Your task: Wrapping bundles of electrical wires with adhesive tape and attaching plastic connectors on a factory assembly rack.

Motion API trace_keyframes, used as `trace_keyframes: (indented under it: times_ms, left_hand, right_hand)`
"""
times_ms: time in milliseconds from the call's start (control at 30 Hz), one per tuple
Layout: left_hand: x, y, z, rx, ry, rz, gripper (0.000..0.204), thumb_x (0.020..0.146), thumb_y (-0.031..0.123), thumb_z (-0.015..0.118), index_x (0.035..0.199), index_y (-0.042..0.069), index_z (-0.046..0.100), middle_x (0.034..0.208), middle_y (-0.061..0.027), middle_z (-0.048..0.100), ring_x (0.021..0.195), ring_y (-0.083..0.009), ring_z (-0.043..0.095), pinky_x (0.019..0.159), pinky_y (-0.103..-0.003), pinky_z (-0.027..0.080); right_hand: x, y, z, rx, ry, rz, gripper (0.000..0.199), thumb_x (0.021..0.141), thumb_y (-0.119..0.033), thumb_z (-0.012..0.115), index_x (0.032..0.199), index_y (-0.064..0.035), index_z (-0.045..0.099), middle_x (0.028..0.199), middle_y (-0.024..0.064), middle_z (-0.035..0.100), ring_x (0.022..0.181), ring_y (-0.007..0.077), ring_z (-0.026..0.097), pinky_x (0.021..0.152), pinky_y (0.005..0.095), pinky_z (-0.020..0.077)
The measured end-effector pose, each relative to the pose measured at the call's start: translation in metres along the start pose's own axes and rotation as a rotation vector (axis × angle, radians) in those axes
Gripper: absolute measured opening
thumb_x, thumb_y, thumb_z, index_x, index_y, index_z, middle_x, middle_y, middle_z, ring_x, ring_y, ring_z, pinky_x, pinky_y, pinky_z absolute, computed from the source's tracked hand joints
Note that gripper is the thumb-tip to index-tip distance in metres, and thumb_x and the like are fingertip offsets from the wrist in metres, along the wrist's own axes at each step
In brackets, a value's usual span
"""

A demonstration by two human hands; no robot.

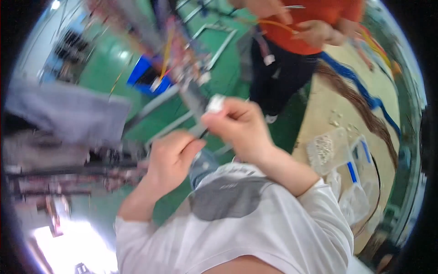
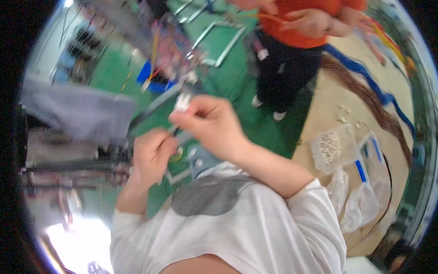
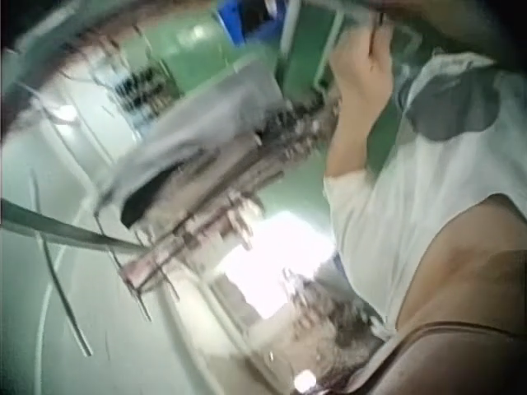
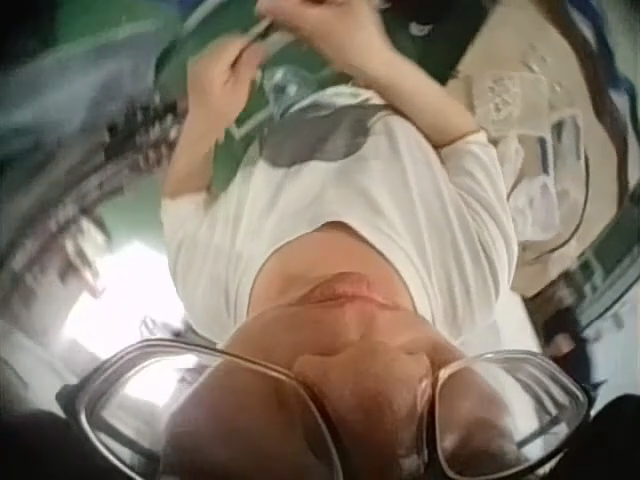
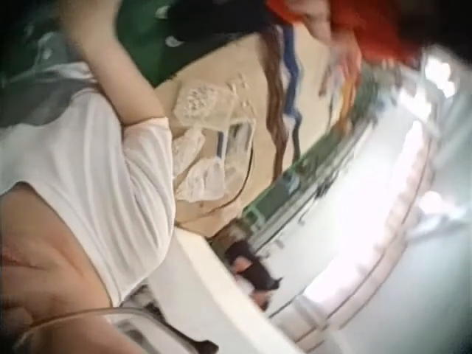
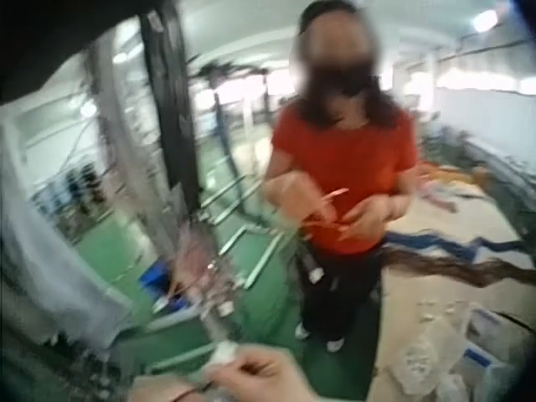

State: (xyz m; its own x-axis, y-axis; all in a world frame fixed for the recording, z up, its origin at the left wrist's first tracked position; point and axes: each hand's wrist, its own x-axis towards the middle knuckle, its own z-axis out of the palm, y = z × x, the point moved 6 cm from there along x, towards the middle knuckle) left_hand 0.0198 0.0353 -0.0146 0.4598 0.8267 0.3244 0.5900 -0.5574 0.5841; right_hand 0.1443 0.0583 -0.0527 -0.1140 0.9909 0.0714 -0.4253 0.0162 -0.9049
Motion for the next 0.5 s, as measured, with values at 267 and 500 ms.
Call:
trace_keyframes:
  times_ms: [267, 500]
  left_hand:
    - [0.008, 0.003, -0.006, 0.573, -0.06, 0.239, 0.02, 0.074, 0.011, 0.058, 0.062, 0.004, 0.043, 0.059, -0.0079, 0.045, 0.054, -0.0236, 0.051, 0.045, -0.032, 0.039]
    - [0.015, 0.006, -0.032, 0.534, -0.096, 0.235, 0.02, 0.075, 0.011, 0.056, 0.061, 0.004, 0.044, 0.057, -0.0067, 0.046, 0.053, -0.0224, 0.05, 0.045, -0.032, 0.041]
  right_hand:
    - [0.013, 0.022, -0.007, -0.056, -0.058, 0.155, 0.017, 0.079, -0.014, 0.058, 0.065, -0.0052, 0.052, 0.053, -0.0041, 0.042, 0.049, 0.0033, 0.037, 0.054, 0.0205, 0.0392]
    - [0.012, 0.165, -0.055, -0.174, -0.058, 0.531, 0.027, 0.084, -0.029, 0.049, 0.077, -0.0035, 0.055, 0.061, -0.0003, 0.051, 0.054, 0.006, 0.041, 0.054, 0.0213, 0.0338]
